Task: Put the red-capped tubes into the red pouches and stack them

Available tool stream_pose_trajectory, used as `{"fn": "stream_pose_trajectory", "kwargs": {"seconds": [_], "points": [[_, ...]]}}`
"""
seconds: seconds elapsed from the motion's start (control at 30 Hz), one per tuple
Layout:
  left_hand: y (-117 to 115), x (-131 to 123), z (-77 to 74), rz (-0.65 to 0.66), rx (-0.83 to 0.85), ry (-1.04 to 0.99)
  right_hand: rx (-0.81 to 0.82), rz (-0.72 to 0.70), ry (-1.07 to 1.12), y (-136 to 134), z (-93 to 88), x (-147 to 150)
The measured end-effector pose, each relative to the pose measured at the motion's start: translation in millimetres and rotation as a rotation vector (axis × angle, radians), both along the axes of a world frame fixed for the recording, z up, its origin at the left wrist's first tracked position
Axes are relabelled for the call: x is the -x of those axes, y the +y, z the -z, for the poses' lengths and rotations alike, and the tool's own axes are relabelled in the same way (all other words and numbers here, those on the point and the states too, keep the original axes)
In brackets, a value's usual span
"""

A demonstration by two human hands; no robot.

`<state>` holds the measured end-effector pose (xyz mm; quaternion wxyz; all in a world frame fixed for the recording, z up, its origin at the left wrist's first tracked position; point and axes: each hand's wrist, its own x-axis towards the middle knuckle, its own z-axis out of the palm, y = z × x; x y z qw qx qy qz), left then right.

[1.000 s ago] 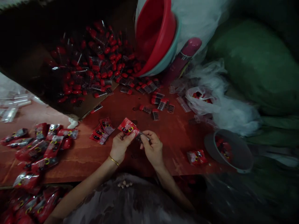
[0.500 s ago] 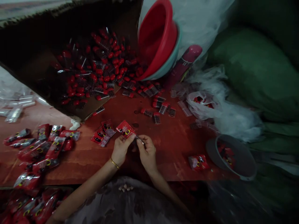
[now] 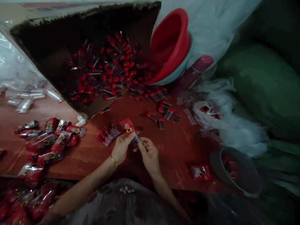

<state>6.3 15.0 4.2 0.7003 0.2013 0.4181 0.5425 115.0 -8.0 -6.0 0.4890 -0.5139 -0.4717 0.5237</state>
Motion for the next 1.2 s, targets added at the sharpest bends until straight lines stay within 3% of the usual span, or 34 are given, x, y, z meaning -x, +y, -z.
{"fn": "stream_pose_trajectory", "kwargs": {"seconds": [0.17, 0.3, 0.37, 0.43, 0.53, 0.6, 0.7, 0.87, 0.93, 1.07, 1.2], "points": [[-13, 1, 3.2, 0.1, 0.054, -0.112, -0.03, 0.047, -0.036, 5, 6.7, 9], [-25, 28, 2.9, 0.138, 0.17, -0.123, -0.188, -0.016, -0.416, 18, 9.8, 13], [-27, 58, 1.4, 0.017, 0.202, -0.094, -0.318, -0.001, -0.693, 34, 9.0, 0], [-25, 97, -0.8, -0.231, 0.184, -0.073, -0.382, 0.124, -0.962, 55, 10.8, -27], [-22, 153, -4.9, -0.673, 0.171, -0.118, -0.282, 0.226, -1.201, 83, 25.2, -71], [-22, 170, -6.4, -0.759, 0.173, -0.15, -0.275, 0.168, -1.248, 88, 39.4, -87], [-18, 156, -3.4, -0.601, 0.083, 0.119, -0.363, 0.059, -1.25, 71, 56.2, -82], [10, 101, 17.2, -0.121, -0.339, 1.237, -0.485, -0.033, -1.202, 31, 64.6, -46], [23, 93, 27.3, 0.044, -0.425, 1.532, -0.502, -0.012, -1.183, 25, 65.5, -40], [32, 89, 38.6, 0.205, -0.479, 1.774, -0.53, 0.035, -1.15, 24, 63.2, -42], [29, 82, 39.1, 0.236, -0.497, 1.763, -0.59, 0.1, -1.122, 23, 53.1, -32]]}}
